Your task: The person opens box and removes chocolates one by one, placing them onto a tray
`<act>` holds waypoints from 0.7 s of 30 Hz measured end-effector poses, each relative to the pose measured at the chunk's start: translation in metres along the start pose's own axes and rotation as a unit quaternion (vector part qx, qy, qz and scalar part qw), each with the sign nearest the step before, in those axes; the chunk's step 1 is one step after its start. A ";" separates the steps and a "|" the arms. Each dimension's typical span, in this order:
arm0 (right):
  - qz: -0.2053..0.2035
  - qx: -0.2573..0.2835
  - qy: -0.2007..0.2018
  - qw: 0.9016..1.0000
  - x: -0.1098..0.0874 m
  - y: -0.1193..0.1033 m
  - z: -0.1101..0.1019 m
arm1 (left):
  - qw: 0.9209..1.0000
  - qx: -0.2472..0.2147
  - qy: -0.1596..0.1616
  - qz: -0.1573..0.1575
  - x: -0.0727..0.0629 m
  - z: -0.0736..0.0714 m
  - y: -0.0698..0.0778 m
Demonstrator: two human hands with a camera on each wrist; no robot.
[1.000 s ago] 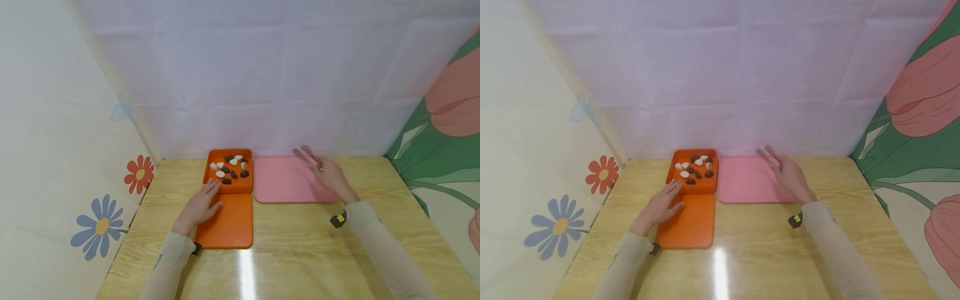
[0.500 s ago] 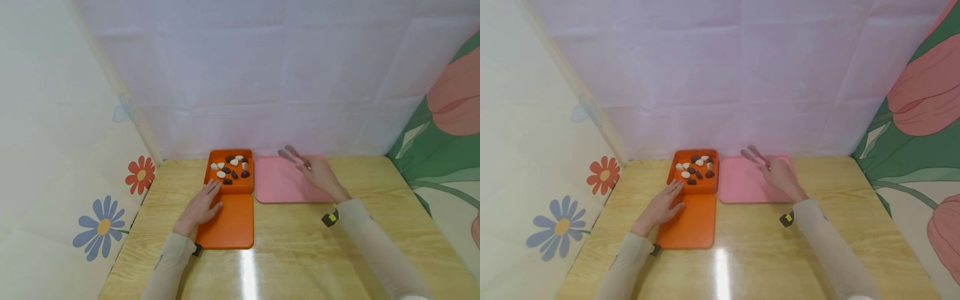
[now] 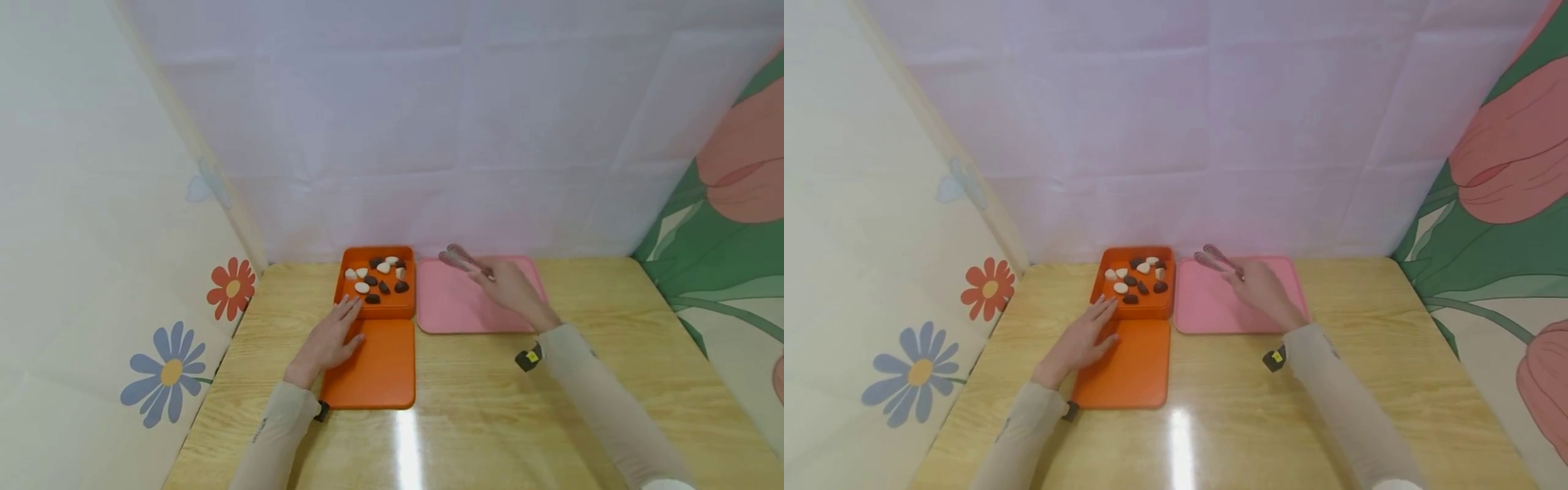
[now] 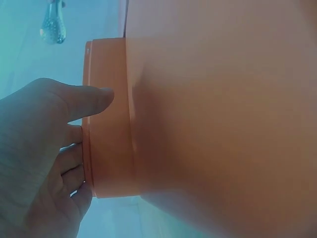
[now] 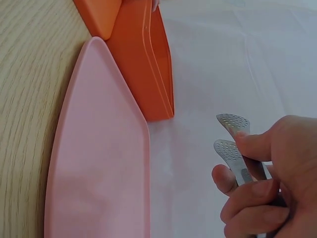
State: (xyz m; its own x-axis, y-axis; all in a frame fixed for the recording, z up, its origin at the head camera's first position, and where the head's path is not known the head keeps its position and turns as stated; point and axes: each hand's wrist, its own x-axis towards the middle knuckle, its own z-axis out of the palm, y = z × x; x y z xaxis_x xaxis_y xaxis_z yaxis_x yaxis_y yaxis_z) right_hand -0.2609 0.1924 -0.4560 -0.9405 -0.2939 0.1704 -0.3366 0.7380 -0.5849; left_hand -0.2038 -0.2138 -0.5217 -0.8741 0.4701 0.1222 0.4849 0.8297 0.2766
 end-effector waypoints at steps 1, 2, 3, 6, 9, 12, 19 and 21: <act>-0.002 -0.003 -0.001 1.000 0.001 -0.001 0.001 | 1.000 0.001 0.000 -0.001 0.000 0.000 0.000; -0.004 -0.005 -0.001 1.000 0.001 -0.002 0.002 | 1.000 0.001 -0.001 -0.002 0.000 0.000 0.001; -0.003 -0.005 -0.003 1.000 0.002 -0.003 0.003 | 1.000 0.000 -0.001 -0.002 -0.001 0.000 0.001; -0.006 -0.006 -0.005 1.000 0.004 -0.006 0.007 | 1.000 0.004 0.003 0.003 -0.002 -0.001 0.000; -0.010 -0.005 -0.006 1.000 0.006 -0.010 0.010 | 1.000 0.006 0.005 0.003 -0.003 -0.001 -0.001; -0.009 -0.008 -0.006 1.000 0.008 -0.012 0.012 | 1.000 0.009 0.007 0.004 -0.003 0.000 -0.002; -0.004 -0.002 -0.016 1.000 0.010 -0.017 0.015 | 1.000 0.010 0.012 0.015 -0.002 0.000 0.000; -0.004 -0.002 -0.020 1.000 0.010 -0.018 0.016 | 1.000 0.008 0.014 0.017 -0.002 0.000 0.000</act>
State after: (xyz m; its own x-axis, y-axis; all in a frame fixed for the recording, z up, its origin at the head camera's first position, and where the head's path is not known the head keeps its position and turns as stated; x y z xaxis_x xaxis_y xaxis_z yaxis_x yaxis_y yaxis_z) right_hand -0.2638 0.1667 -0.4562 -0.9352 -0.3236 0.1441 -0.3446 0.7373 -0.5810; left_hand -0.2023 -0.2144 -0.5214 -0.8575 0.4896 0.1581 0.5145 0.8184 0.2559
